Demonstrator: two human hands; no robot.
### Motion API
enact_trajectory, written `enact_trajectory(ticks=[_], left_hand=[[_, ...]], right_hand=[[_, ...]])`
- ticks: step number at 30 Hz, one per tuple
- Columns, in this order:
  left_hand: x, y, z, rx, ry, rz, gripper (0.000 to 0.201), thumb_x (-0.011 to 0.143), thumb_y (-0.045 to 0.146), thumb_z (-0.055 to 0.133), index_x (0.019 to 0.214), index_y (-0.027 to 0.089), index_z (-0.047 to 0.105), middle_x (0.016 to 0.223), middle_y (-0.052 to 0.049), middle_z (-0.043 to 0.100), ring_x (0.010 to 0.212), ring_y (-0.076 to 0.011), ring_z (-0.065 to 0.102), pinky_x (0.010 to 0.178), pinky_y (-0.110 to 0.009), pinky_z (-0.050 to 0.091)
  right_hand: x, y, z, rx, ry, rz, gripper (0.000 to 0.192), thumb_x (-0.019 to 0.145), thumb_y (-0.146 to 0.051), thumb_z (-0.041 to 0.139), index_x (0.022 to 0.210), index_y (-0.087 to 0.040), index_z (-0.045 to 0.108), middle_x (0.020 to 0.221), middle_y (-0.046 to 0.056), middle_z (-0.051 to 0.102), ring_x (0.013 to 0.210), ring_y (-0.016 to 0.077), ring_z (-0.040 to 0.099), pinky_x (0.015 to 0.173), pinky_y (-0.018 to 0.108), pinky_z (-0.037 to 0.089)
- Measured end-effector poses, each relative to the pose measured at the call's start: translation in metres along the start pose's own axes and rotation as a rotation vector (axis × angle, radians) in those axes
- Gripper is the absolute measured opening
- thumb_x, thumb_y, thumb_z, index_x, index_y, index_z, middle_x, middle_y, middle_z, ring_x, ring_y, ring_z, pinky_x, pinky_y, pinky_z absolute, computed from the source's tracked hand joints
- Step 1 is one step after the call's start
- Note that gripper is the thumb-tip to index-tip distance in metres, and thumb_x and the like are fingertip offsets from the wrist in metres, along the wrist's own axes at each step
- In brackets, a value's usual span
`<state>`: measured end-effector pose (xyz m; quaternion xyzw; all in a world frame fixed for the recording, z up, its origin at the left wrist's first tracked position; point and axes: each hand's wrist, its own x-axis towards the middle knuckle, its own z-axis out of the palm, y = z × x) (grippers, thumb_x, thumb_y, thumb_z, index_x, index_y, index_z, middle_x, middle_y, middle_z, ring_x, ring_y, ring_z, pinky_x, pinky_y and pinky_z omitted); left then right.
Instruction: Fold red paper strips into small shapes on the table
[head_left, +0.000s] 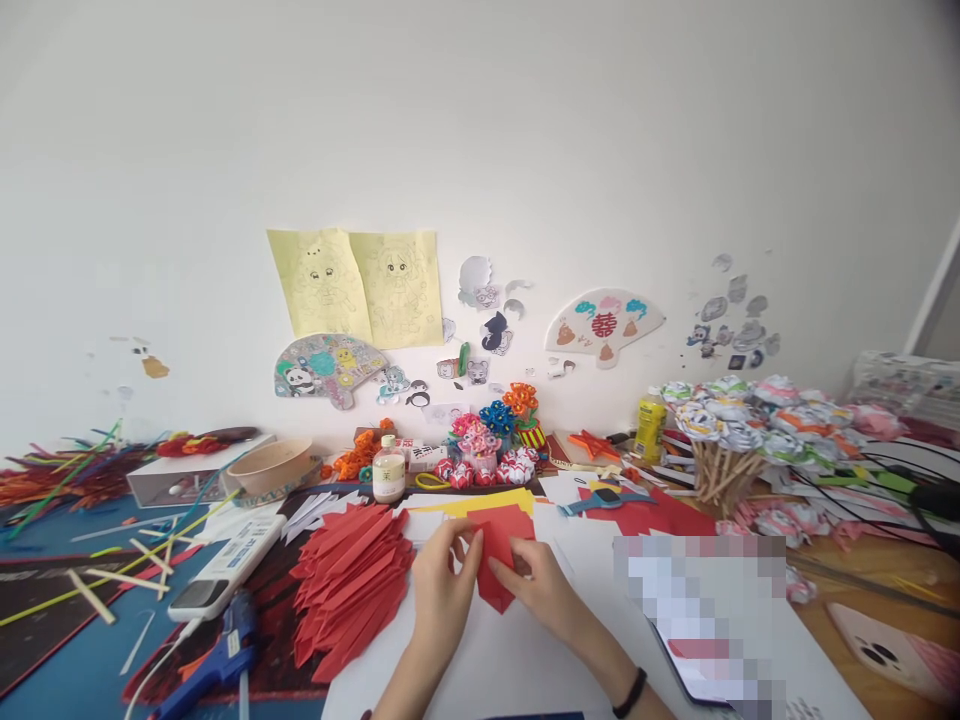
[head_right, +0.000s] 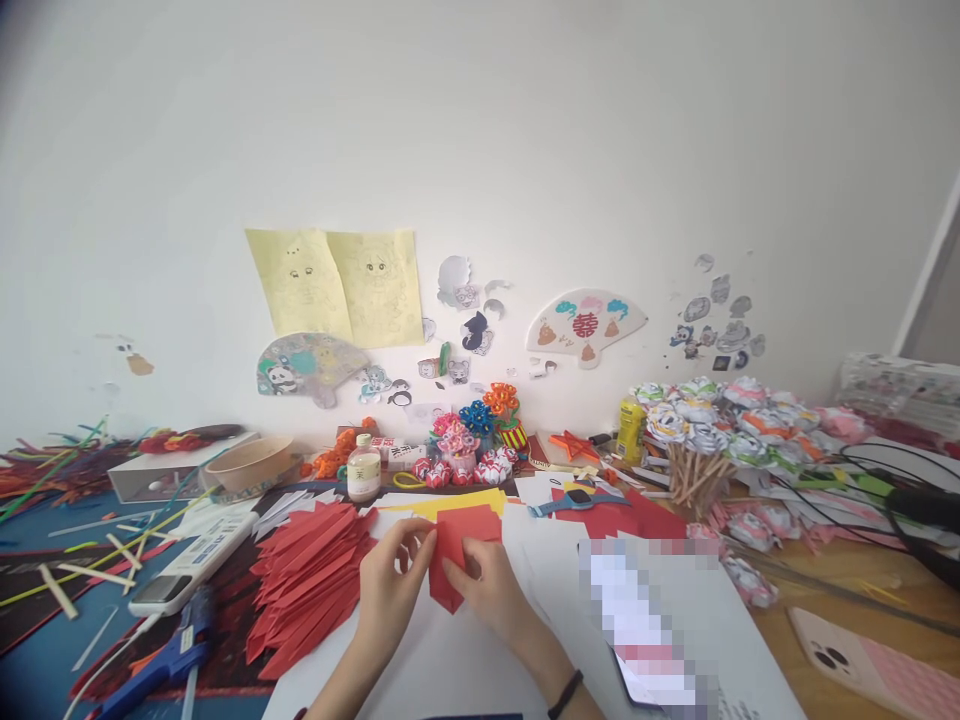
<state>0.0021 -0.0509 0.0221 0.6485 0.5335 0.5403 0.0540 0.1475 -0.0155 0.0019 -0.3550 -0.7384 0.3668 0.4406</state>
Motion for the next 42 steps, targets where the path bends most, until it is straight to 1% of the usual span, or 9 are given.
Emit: enact_trajectory(ticks=[6,10,12,16,20,24,29,37,42], left_hand=[[-0.008,-0.008,0.003,0.269,0.104,0.266,0.012,0.088,0.021,0.051,0.091,0.022,0.063,0.091,-0.006,0.066,0.079,-0.0187,0.061,0.070,-0.027,0.044],[-0.008,-0.008,0.003,0.235,0.123,0.387,0.017,0.087,0.019,0.054,0.097,0.023,0.066,0.092,-0.006,0.066,0.078,-0.0180,0.061,0.068,-0.027,0.044],[-0.004,-0.004,0.000,0.096,0.080,0.314,0.013,0.088,0.022,0.054,0.089,0.022,0.067,0.090,-0.006,0.065,0.077,-0.0177,0.059,0.065,-0.026,0.043],[0.007,0.004,-0.007,-0.359,-0.100,-0.044,0.021,0.086,0.032,0.057,0.071,0.017,0.061,0.078,-0.004,0.061,0.072,-0.0155,0.054,0.059,-0.023,0.040],[0.013,0.005,-0.010,-0.729,-0.207,-0.353,0.023,0.079,0.038,0.066,0.075,0.016,0.062,0.072,0.000,0.054,0.061,-0.0101,0.044,0.053,-0.021,0.034],[0.012,0.003,-0.009,-0.969,-0.304,-0.509,0.029,0.075,0.043,0.069,0.077,0.015,0.061,0.069,0.002,0.051,0.056,-0.0070,0.039,0.054,-0.020,0.033],[0.012,0.006,-0.011,-0.985,-0.308,-0.538,0.032,0.074,0.045,0.069,0.072,0.015,0.058,0.065,0.004,0.049,0.053,-0.0058,0.037,0.053,-0.020,0.032],[0.015,0.006,-0.013,-0.628,-0.290,-0.396,0.029,0.075,0.043,0.067,0.076,0.015,0.067,0.072,-0.002,0.059,0.060,-0.0100,0.043,0.050,-0.020,0.030],[0.015,-0.003,-0.009,-0.513,-0.283,-0.334,0.030,0.075,0.044,0.066,0.072,0.014,0.068,0.069,-0.003,0.062,0.066,-0.0147,0.051,0.058,-0.023,0.037]], right_hand=[[-0.001,-0.002,0.000,0.024,-0.034,-0.030,0.035,0.086,-0.040,0.051,0.061,-0.019,0.038,0.059,-0.005,0.033,0.055,0.0100,0.030,0.049,0.023,0.023],[-0.002,-0.003,-0.001,0.025,-0.008,-0.040,0.035,0.086,-0.040,0.051,0.061,-0.018,0.038,0.058,-0.005,0.033,0.055,0.0099,0.030,0.049,0.023,0.023],[-0.002,-0.003,-0.003,0.037,0.000,-0.040,0.036,0.086,-0.040,0.051,0.061,-0.019,0.037,0.059,-0.005,0.033,0.056,0.0099,0.031,0.050,0.023,0.024],[-0.002,-0.005,-0.006,0.044,0.002,-0.026,0.037,0.085,-0.044,0.052,0.061,-0.018,0.040,0.059,-0.005,0.034,0.055,0.0102,0.032,0.050,0.023,0.025],[-0.002,-0.009,-0.008,0.053,-0.004,-0.032,0.038,0.084,-0.048,0.051,0.064,-0.016,0.050,0.058,-0.003,0.040,0.055,0.0108,0.035,0.050,0.023,0.028],[-0.004,-0.013,-0.009,0.039,0.013,-0.039,0.040,0.083,-0.050,0.052,0.063,-0.016,0.052,0.057,-0.003,0.041,0.055,0.0108,0.035,0.049,0.023,0.028],[-0.005,-0.016,-0.011,0.023,-0.021,-0.045,0.039,0.084,-0.049,0.051,0.062,-0.016,0.050,0.057,-0.004,0.040,0.055,0.0105,0.033,0.050,0.023,0.027],[-0.003,-0.006,-0.010,0.020,-0.055,-0.052,0.035,0.087,-0.038,0.048,0.061,-0.018,0.038,0.058,-0.005,0.034,0.055,0.0094,0.029,0.050,0.023,0.023],[-0.004,-0.006,-0.011,0.017,-0.060,-0.064,0.033,0.088,-0.034,0.047,0.061,-0.018,0.035,0.059,-0.005,0.032,0.055,0.0092,0.029,0.050,0.024,0.022]])
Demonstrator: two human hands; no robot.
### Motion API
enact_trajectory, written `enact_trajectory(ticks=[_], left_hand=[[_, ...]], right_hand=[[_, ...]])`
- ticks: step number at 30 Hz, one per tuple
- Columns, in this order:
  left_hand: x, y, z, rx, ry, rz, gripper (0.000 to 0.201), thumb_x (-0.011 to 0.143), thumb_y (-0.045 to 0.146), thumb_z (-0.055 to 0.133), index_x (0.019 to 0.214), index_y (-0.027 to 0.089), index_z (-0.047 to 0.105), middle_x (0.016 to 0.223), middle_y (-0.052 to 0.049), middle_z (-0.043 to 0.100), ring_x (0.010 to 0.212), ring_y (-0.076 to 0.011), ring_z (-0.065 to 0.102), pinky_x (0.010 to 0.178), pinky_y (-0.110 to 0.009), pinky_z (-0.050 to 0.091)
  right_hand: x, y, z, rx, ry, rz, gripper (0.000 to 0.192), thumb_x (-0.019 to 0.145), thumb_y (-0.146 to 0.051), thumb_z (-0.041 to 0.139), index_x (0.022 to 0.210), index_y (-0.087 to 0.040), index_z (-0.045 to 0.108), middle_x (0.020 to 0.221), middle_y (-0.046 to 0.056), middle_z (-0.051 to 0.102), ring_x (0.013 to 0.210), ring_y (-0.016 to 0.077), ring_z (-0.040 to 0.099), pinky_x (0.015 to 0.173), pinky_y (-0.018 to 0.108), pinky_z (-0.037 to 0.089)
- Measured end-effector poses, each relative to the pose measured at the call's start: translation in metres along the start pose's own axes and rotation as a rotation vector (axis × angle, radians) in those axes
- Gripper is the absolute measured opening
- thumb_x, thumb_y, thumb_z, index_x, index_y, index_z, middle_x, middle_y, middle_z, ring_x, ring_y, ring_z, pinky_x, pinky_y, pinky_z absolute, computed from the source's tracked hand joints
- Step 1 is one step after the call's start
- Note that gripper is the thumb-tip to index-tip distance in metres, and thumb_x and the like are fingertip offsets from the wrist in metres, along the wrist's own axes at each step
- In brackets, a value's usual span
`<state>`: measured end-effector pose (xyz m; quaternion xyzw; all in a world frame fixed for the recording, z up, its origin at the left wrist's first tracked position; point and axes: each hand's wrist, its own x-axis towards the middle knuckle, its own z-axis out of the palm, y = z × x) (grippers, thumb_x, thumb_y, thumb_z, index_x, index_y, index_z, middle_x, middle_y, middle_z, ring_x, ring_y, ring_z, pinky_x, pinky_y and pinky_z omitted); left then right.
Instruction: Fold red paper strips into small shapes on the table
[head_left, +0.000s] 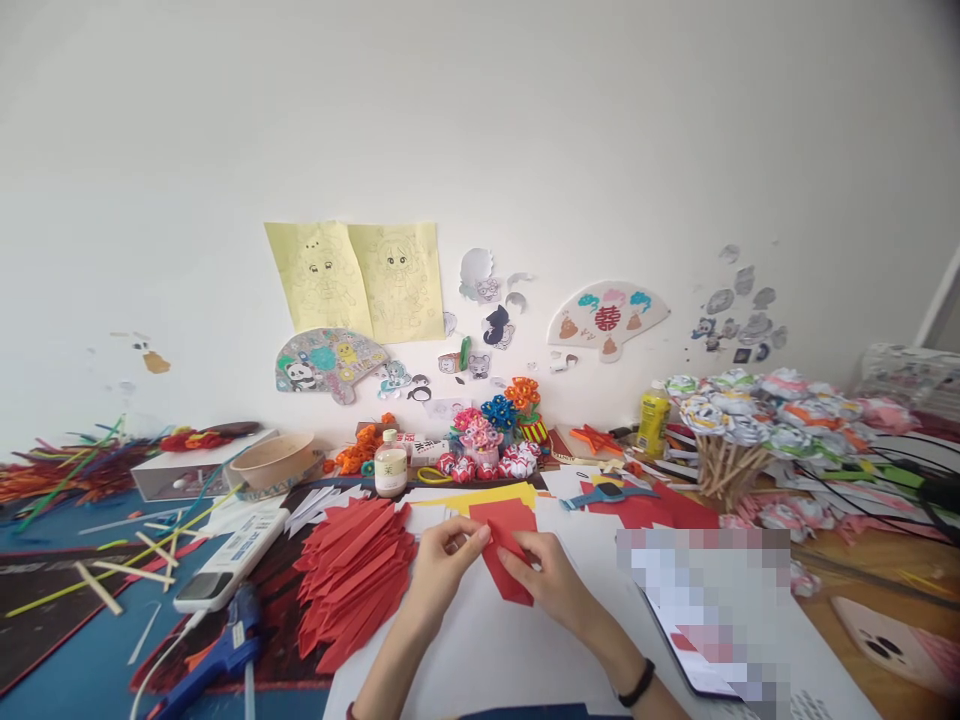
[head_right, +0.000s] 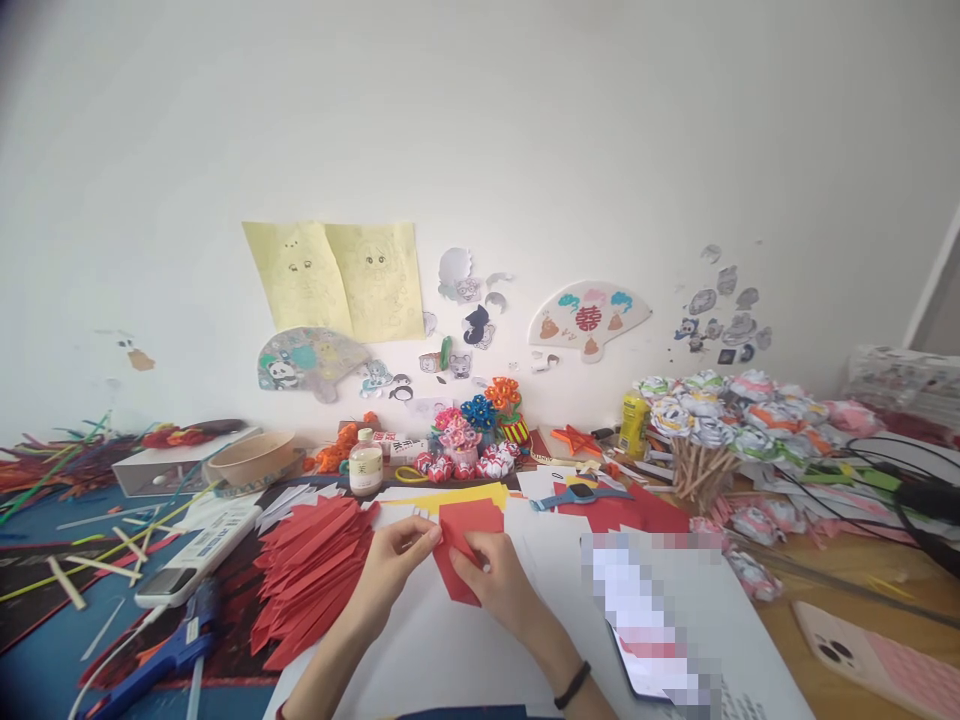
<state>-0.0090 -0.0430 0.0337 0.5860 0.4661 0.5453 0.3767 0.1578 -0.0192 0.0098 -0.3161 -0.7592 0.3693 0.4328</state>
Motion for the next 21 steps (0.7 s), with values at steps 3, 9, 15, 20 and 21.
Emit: enact_trajectory(ticks=[3,9,15,20,21], left_hand=[[0.001,-0.005,0.000,-0.019,-0.024,0.005,0.031,0.076,0.045,0.065,0.072,0.014,0.066,0.070,-0.004,0.063,0.066,-0.0156,0.053,0.059,-0.023,0.039],[0.000,-0.009,0.002,0.022,0.000,0.041,0.031,0.078,0.044,0.063,0.071,0.014,0.063,0.068,-0.003,0.060,0.063,-0.0141,0.051,0.057,-0.022,0.038],[-0.001,-0.012,0.003,0.028,0.019,0.048,0.031,0.078,0.043,0.064,0.069,0.014,0.061,0.063,-0.001,0.056,0.059,-0.0120,0.047,0.055,-0.021,0.035],[-0.001,-0.016,0.006,0.001,0.050,0.051,0.032,0.079,0.044,0.064,0.066,0.015,0.059,0.061,0.001,0.053,0.057,-0.0109,0.043,0.055,-0.021,0.033],[-0.002,-0.017,0.006,-0.004,0.057,0.054,0.032,0.079,0.044,0.064,0.065,0.015,0.058,0.060,0.001,0.052,0.057,-0.0108,0.043,0.055,-0.021,0.033]], right_hand=[[0.000,-0.001,-0.001,0.004,-0.011,0.003,0.035,0.088,-0.035,0.047,0.061,-0.019,0.032,0.058,-0.005,0.030,0.055,0.0091,0.028,0.049,0.024,0.021],[0.000,0.001,0.002,0.012,-0.010,0.034,0.039,0.088,-0.038,0.048,0.060,-0.020,0.028,0.058,-0.006,0.025,0.054,0.0088,0.025,0.048,0.024,0.020],[0.000,0.004,0.005,-0.002,0.048,0.059,0.044,0.085,-0.041,0.051,0.058,-0.021,0.023,0.056,-0.007,0.021,0.052,0.0083,0.022,0.046,0.024,0.016],[0.000,0.002,0.007,0.005,0.079,0.075,0.043,0.084,-0.042,0.050,0.056,-0.021,0.025,0.054,-0.006,0.024,0.051,0.0081,0.023,0.046,0.024,0.017],[0.000,0.002,0.008,0.018,0.077,0.077,0.043,0.084,-0.042,0.050,0.056,-0.020,0.026,0.054,-0.006,0.025,0.050,0.0080,0.024,0.045,0.023,0.017]])
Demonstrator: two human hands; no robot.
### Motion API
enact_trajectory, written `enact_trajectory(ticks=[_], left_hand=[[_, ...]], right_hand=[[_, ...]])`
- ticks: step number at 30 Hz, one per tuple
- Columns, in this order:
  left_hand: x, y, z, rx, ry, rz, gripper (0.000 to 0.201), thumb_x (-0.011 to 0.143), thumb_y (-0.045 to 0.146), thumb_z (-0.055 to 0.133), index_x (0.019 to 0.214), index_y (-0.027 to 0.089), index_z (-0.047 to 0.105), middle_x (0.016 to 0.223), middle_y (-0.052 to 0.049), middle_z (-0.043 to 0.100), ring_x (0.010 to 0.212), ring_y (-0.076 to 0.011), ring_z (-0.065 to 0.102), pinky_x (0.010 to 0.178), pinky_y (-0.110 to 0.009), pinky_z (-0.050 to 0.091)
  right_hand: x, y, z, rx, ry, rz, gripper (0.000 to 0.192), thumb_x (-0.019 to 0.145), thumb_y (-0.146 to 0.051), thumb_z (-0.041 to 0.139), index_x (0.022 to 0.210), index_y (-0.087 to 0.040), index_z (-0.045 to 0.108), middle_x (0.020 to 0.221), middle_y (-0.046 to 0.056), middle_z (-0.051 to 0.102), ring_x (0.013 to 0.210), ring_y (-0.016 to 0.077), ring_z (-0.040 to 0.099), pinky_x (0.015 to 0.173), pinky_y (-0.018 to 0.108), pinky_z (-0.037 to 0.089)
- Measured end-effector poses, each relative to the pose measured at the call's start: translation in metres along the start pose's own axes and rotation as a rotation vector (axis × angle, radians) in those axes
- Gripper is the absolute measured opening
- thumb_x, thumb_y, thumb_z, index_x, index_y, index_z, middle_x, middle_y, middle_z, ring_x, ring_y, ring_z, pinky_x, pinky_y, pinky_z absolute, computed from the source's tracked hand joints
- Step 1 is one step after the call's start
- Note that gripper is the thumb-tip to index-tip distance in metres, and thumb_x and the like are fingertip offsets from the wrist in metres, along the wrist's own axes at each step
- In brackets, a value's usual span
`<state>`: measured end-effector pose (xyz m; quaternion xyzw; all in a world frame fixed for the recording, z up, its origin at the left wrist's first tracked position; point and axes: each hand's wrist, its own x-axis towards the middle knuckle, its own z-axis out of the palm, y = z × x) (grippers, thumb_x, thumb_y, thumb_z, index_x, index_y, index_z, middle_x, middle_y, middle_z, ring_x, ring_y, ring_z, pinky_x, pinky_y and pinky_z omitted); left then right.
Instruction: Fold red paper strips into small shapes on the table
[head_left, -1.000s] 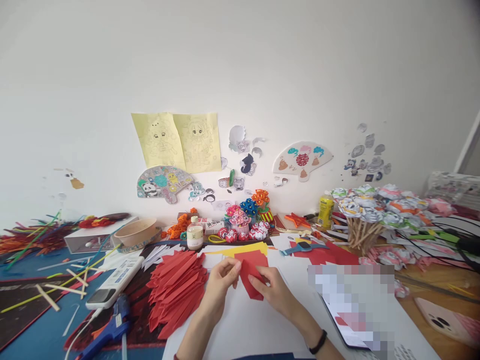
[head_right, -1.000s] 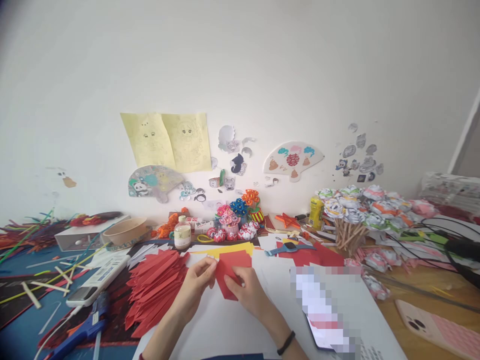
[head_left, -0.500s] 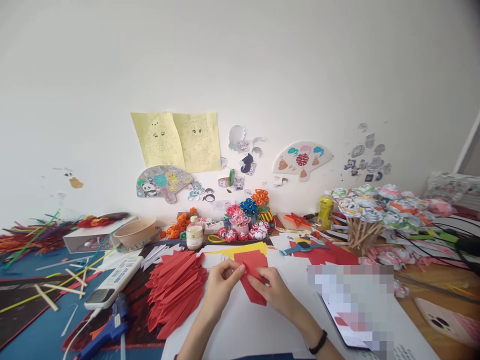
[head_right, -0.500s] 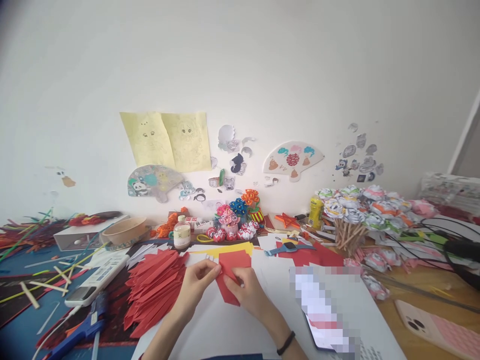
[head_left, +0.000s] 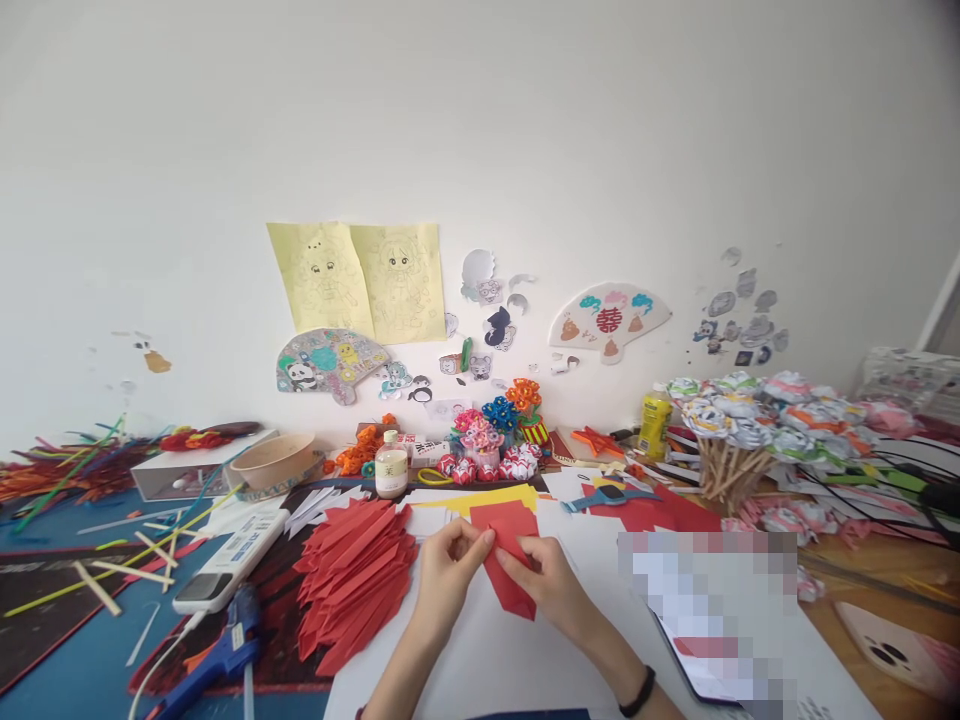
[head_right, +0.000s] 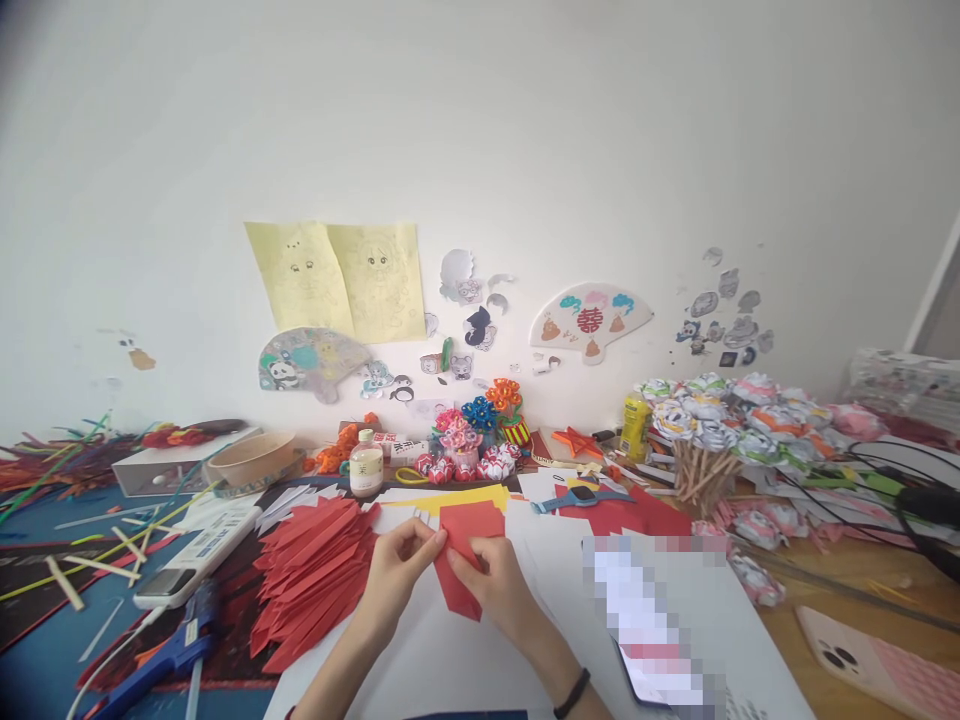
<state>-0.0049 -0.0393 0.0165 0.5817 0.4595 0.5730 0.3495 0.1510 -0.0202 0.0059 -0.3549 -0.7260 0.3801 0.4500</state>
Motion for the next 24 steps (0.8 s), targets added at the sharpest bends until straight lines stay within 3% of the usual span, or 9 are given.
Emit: enact_trajectory(ticks=[10,15,24], left_hand=[[-0.0042,0.0017,0.0070,-0.021,0.061,0.024,0.034,0.081,0.042,0.062,0.062,0.015,0.054,0.059,0.002,0.048,0.058,-0.0106,0.040,0.055,-0.021,0.032],[-0.0031,0.0026,0.0056,-0.002,0.018,0.030,0.034,0.082,0.044,0.060,0.064,0.015,0.058,0.060,0.002,0.051,0.059,-0.0121,0.044,0.057,-0.022,0.034],[-0.0002,0.0089,-0.0023,0.169,0.025,0.102,0.026,0.083,0.042,0.059,0.076,0.017,0.065,0.074,-0.003,0.064,0.067,-0.0163,0.052,0.060,-0.024,0.037]], right_hand=[[0.0017,0.0024,0.0071,0.073,0.035,0.015,0.046,0.084,-0.050,0.049,0.056,-0.020,0.031,0.054,-0.005,0.028,0.050,0.0084,0.027,0.045,0.022,0.020],[0.0010,0.0003,0.0059,0.064,0.081,0.015,0.044,0.083,-0.048,0.051,0.056,-0.019,0.034,0.054,-0.005,0.031,0.051,0.0087,0.028,0.046,0.022,0.022],[0.0004,0.0007,0.0033,0.058,0.045,0.001,0.043,0.084,-0.043,0.050,0.055,-0.019,0.030,0.053,-0.005,0.027,0.051,0.0084,0.025,0.045,0.023,0.019]])
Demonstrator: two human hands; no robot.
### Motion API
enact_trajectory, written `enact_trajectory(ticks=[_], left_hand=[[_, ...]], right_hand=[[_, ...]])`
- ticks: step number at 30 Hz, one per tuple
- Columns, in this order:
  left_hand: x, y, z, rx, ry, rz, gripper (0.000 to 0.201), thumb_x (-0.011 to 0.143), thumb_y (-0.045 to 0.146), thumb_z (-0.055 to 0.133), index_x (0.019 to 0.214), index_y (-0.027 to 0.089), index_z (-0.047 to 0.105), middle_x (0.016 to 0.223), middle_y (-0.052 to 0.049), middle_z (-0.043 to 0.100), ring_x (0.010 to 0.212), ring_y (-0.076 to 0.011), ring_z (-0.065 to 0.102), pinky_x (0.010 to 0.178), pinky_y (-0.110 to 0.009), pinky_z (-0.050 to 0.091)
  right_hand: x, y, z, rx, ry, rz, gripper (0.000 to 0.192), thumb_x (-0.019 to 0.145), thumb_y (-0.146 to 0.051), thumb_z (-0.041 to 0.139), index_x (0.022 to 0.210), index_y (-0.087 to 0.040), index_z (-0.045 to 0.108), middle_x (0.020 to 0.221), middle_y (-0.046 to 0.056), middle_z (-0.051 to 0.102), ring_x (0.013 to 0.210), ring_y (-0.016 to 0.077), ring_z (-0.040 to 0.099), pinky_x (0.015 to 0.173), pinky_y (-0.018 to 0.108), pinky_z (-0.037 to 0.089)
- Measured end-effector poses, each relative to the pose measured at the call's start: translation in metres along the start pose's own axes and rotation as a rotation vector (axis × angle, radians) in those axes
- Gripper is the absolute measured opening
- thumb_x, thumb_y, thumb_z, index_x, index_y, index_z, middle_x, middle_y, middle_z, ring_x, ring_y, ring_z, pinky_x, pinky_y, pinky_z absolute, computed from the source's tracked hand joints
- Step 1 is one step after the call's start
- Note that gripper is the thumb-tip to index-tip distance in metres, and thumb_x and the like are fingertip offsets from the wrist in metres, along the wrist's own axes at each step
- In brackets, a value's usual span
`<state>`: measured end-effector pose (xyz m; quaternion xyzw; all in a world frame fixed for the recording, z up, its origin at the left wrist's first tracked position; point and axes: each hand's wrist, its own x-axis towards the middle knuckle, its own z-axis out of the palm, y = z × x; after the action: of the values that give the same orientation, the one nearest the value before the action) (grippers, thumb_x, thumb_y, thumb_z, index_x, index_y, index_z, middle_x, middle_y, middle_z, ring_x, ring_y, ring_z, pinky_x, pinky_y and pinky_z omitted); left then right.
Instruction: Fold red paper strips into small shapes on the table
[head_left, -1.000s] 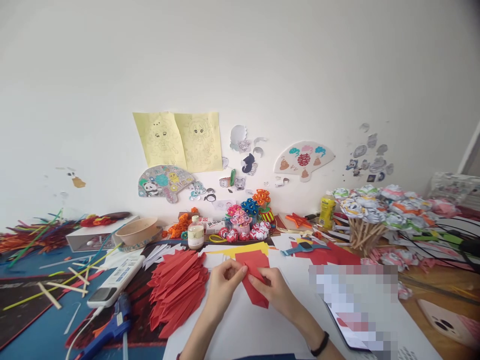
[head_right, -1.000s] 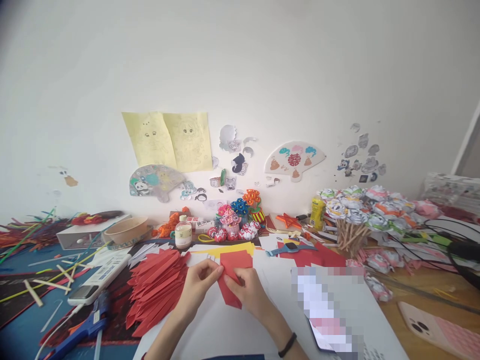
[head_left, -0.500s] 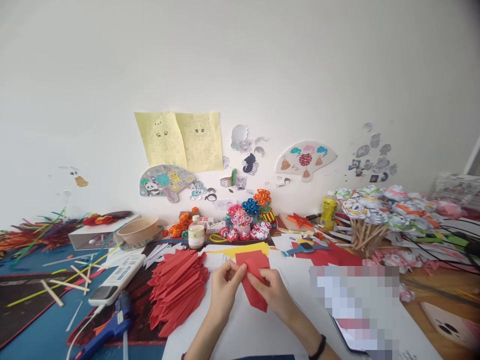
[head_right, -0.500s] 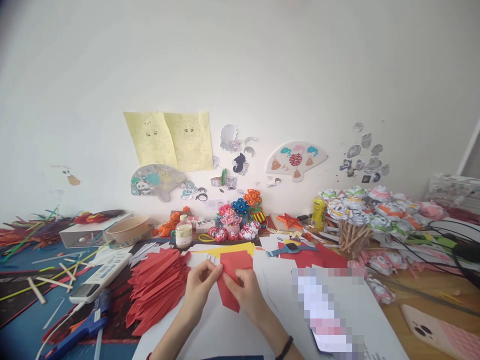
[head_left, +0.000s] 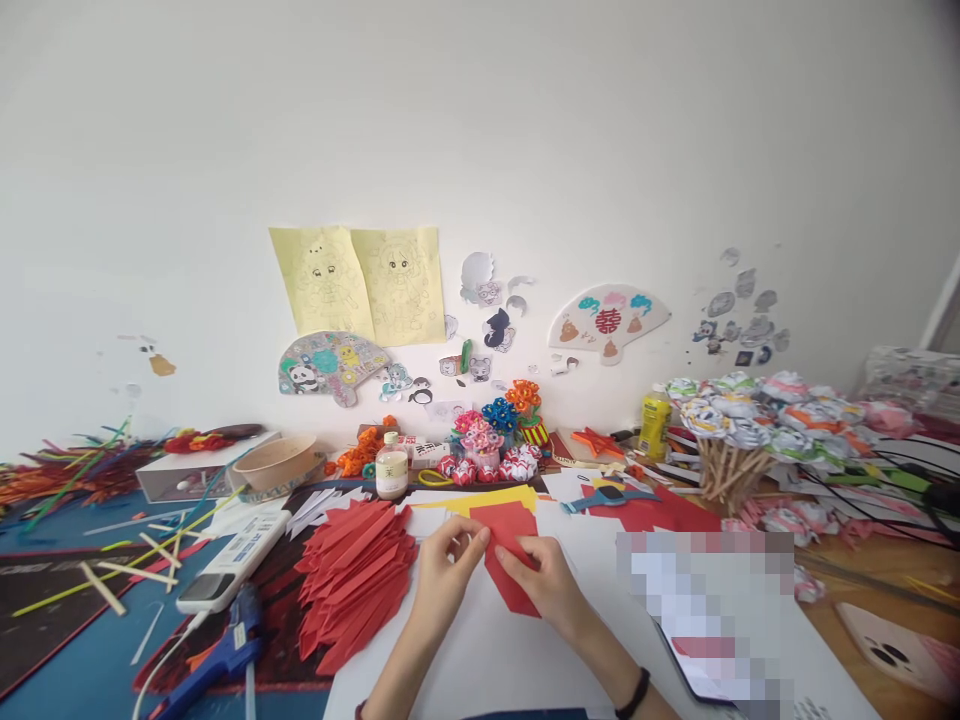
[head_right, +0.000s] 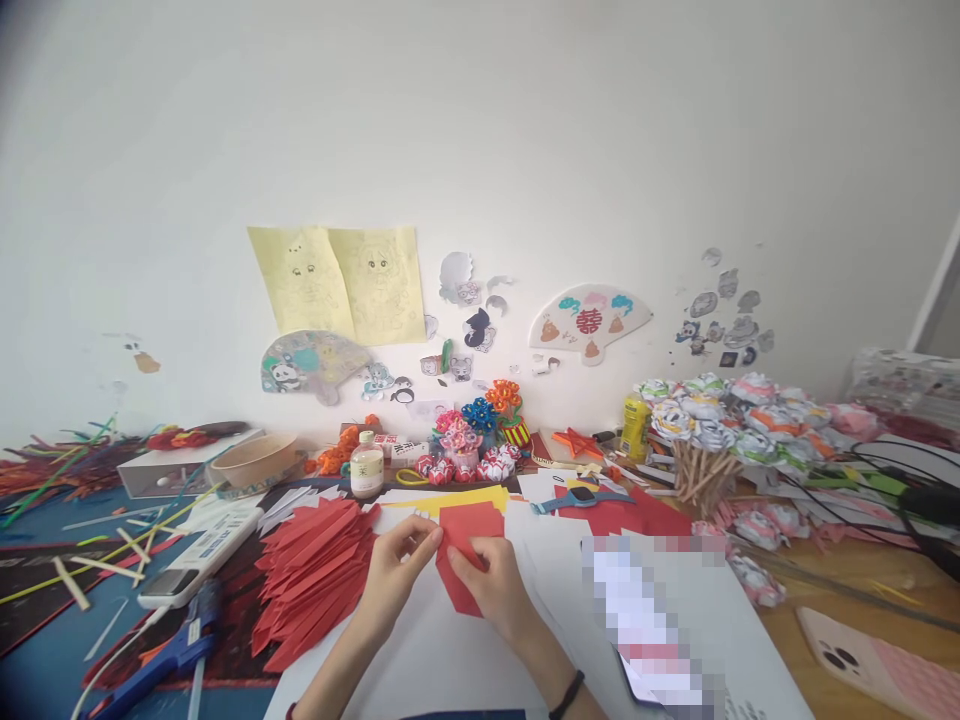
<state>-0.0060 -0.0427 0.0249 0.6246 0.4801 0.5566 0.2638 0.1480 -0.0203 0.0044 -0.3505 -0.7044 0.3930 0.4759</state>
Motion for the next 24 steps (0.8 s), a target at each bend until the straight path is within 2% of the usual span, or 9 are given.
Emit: enact_trajectory(ticks=[6,10,14,18,24], left_hand=[[-0.0005,0.0019,-0.0003,0.045,-0.006,0.043,0.026,0.083,0.041,0.058,0.075,0.018,0.064,0.072,-0.002,0.063,0.065,-0.0156,0.051,0.058,-0.024,0.036],[-0.0021,0.0033,-0.0004,0.027,-0.005,0.045,0.026,0.084,0.041,0.058,0.073,0.018,0.063,0.068,-0.001,0.061,0.062,-0.0144,0.048,0.058,-0.024,0.036],[-0.0026,0.0051,-0.0005,-0.069,-0.025,0.005,0.027,0.082,0.043,0.059,0.072,0.018,0.063,0.069,-0.001,0.060,0.065,-0.0152,0.050,0.061,-0.024,0.037],[-0.0001,0.0060,-0.0011,-0.143,-0.036,-0.069,0.031,0.082,0.045,0.057,0.071,0.017,0.063,0.067,0.000,0.057,0.060,-0.0132,0.046,0.054,-0.022,0.033],[0.0020,0.0050,-0.0030,-0.093,-0.060,-0.050,0.028,0.082,0.043,0.059,0.072,0.017,0.065,0.070,-0.002,0.061,0.063,-0.0140,0.049,0.057,-0.022,0.035]], right_hand=[[0.0007,0.0042,-0.0012,-0.085,0.018,-0.021,0.043,0.083,-0.041,0.050,0.054,-0.020,0.027,0.053,-0.006,0.026,0.050,0.0082,0.023,0.046,0.024,0.018],[0.0001,0.0004,-0.0017,-0.058,-0.023,-0.026,0.043,0.084,-0.041,0.050,0.054,-0.020,0.028,0.053,-0.005,0.026,0.051,0.0082,0.024,0.046,0.024,0.017],[-0.0007,-0.0027,-0.0029,-0.019,-0.034,-0.012,0.045,0.083,-0.044,0.051,0.053,-0.020,0.027,0.053,-0.006,0.024,0.050,0.0078,0.023,0.045,0.023,0.017],[-0.0003,-0.0017,-0.0045,-0.021,-0.012,-0.003,0.047,0.081,-0.043,0.053,0.053,-0.020,0.023,0.052,-0.006,0.021,0.049,0.0074,0.022,0.045,0.024,0.016],[0.0008,-0.0008,-0.0053,-0.016,-0.023,-0.005,0.045,0.080,-0.040,0.054,0.053,-0.021,0.023,0.053,-0.006,0.023,0.049,0.0074,0.023,0.046,0.023,0.016]])
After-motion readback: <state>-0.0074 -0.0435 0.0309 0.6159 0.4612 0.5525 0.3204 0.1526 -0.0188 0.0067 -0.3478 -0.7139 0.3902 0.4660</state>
